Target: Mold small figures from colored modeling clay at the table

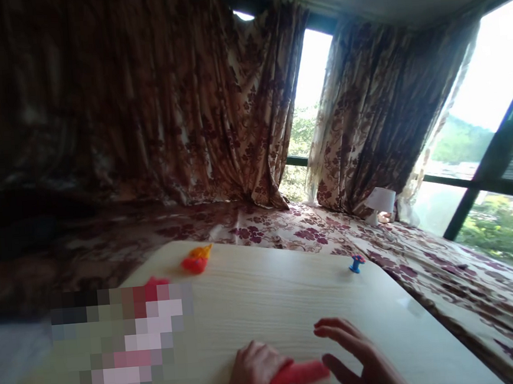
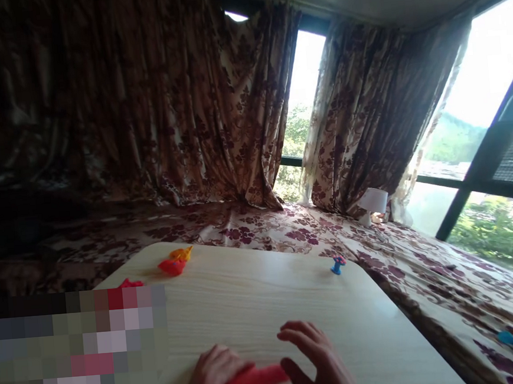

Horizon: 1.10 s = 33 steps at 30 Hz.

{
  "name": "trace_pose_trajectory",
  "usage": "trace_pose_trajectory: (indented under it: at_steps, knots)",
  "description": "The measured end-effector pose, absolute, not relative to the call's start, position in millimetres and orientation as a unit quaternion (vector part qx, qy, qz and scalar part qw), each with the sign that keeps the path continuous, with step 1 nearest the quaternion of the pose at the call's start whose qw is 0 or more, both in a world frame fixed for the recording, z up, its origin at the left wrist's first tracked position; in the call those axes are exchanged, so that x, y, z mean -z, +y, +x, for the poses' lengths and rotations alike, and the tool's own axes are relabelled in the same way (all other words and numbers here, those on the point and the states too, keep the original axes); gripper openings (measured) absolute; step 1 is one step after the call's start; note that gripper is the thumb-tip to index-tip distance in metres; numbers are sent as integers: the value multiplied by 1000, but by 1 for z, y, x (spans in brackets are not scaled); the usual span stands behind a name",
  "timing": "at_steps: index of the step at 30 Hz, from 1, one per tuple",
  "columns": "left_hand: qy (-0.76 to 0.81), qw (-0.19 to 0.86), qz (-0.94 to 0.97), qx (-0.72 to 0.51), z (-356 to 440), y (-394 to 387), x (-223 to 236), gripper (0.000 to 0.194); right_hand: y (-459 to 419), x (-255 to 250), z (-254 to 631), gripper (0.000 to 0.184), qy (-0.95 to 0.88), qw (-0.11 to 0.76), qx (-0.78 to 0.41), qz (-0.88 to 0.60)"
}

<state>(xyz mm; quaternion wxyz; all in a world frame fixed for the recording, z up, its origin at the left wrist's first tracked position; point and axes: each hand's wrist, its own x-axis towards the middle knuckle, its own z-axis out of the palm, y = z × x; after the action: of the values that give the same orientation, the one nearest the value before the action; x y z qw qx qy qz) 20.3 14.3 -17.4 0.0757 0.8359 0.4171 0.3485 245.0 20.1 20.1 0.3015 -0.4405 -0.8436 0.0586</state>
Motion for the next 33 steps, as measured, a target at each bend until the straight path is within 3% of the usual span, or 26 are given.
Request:
trace_pose_trajectory:
  at_steps: [5,8,13,18,25,33]
  knots:
    - [512,107,751,-403,26,8,3,18,22,0,202,23,-754,467,-193,-418]
    - [511,52,741,-433,28,11,6,19,29,3,188,21,-713,513,-271,-393]
    - [505,-7,745,-436,30,14,12,31,34,12,176,14,-641,596,-289,-388]
    - [536,-16,738,-410,30,10,10,25,26,14,172,17,-672,566,-306,-367]
    - [537,-37,758,-367,34,0,2,28,18,11,172,36,-734,528,-197,-379]
    - [505,-33,773,-382,31,9,10,27,20,11,173,21,-666,572,-254,-405]
